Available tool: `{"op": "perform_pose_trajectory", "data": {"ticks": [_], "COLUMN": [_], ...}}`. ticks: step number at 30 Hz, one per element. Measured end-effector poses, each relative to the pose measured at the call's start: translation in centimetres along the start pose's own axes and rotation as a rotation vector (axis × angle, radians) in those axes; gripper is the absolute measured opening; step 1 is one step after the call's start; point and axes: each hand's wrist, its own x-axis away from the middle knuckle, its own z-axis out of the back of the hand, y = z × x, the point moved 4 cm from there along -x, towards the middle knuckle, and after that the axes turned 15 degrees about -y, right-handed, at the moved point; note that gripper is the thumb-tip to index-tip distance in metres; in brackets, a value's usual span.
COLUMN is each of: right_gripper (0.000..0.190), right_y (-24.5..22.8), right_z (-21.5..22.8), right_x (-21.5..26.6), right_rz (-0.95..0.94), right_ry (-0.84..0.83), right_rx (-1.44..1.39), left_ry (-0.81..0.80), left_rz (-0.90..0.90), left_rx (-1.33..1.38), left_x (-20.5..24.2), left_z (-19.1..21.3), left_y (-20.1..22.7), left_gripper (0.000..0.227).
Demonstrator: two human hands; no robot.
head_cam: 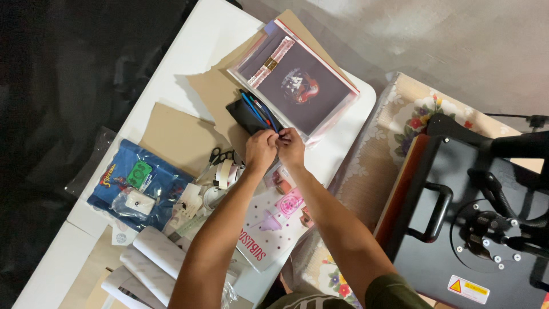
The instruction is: The person prepares materials and organizes items on a work table, handling a white pouch, cardboard pieces, a small notebook, and several white tubes. They press buttons on a heat press machine and sort through various objects including a pen and papers.
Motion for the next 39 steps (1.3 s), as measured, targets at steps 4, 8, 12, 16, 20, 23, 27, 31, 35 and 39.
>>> {"op": "perform_pose_trajectory", "data": {"ticks": [4,8,12,16,20,23,27,31,35,39], "right_gripper": [0.021,0.018,0.009,0.008,0.033,0.041,0.027,0.028,0.026,0.029], "right_y": [-2.9,-5.2,-2.0,-3.1,-6.6,-6.2,-1.6,-1.4,-1.2,-0.6], "right_z": [0.7,1.3,1.8,1.7,0.7,0.0,-0.2,-0.5,-0.4,-0.1], "right_x": [2.0,3.2,2.6,4.1,1.5,0.5,-1.7,-0.9,-0.5,-0.6], "right_rz": [0.096,0.160,0.194,0.251,0.225,0.152,-0.127,-0.096,0.006,0.056], "right_ry": [0.027,0.014,-0.001,-0.034,-0.026,-0.009,0.004,0.011,0.041,0.039], "right_rx": [-0.022,0.159,0.181,0.127,0.063,0.179,0.189,0.113,0.093,0.079], "left_ry": [0.007,0.036,0.082,0.049,-0.022,-0.046,-0.066,-0.080,-0.032,0.050], "left_rz": [0.028,0.023,0.030,0.053,0.006,0.059,0.129,0.056,0.031,0.009], "left_rx": [-0.021,0.026,0.086,0.064,0.097,0.162,0.153,0.098,0.092,0.085], "left_x": [-0.2,-0.7,-2.6,-5.5,-5.4,-3.8,-2.8,-2.4,-2.9,-3.5], "left_z": [1.1,2.0,4.1,4.8,3.4,2.9,1.2,1.1,1.5,2.4], "left_y": [1.2,1.7,2.4,1.0,-0.7,-0.4,-0.9,-0.6,-0.1,0.1], "left_gripper": [0.016,0.016,0.014,0.015,0.017,0.015,0.011,0.014,0.015,0.016]}}
